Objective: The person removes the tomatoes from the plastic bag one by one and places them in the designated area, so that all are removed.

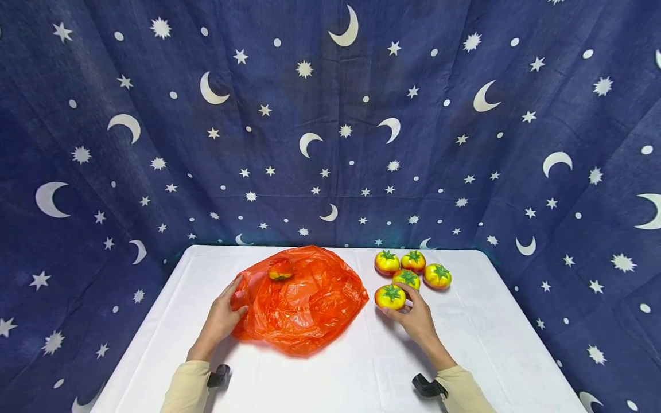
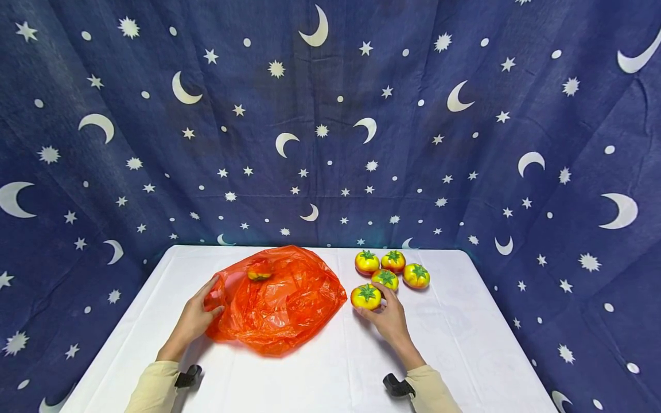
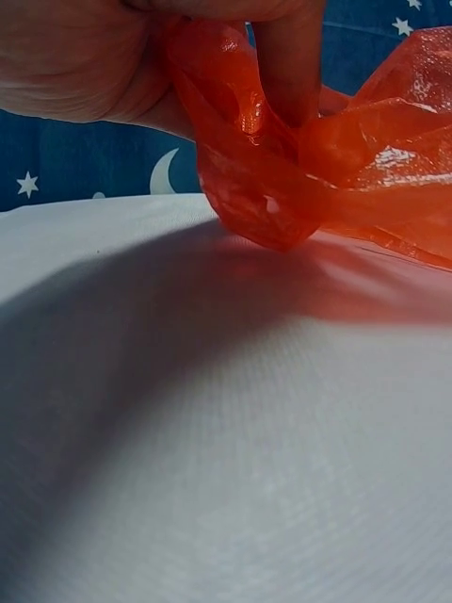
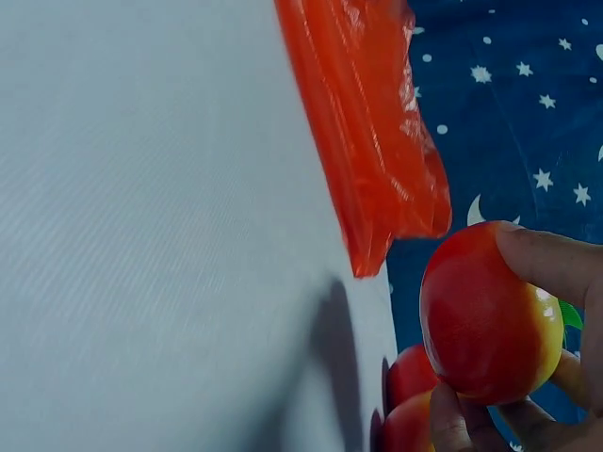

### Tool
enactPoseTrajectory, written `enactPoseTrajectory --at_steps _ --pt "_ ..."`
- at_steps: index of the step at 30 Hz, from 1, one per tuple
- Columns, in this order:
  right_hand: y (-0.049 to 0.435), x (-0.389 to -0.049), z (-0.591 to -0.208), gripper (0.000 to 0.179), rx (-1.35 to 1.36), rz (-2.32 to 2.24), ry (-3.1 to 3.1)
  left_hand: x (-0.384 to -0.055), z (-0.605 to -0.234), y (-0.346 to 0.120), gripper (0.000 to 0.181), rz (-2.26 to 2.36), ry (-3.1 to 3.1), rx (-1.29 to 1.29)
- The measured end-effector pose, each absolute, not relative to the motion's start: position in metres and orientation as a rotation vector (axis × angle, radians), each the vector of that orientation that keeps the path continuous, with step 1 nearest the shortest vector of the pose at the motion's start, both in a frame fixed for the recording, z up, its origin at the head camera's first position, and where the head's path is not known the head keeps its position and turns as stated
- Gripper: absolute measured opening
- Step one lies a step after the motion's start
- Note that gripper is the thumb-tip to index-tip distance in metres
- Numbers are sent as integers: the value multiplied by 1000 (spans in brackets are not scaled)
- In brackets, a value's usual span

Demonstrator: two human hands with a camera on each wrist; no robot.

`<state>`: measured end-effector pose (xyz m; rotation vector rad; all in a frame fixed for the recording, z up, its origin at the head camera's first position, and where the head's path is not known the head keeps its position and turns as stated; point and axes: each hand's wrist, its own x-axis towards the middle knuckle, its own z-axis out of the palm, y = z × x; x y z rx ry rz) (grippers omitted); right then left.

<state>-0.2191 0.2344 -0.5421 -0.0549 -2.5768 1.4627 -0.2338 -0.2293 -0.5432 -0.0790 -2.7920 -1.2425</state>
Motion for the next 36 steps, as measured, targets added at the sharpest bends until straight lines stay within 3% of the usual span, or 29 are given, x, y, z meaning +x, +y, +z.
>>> enactPoseTrajectory --at_steps 36 --pt "296 -212 -551 75 -361 1432 -2656 -234 -543 -229 86 -1248 -2814 -52"
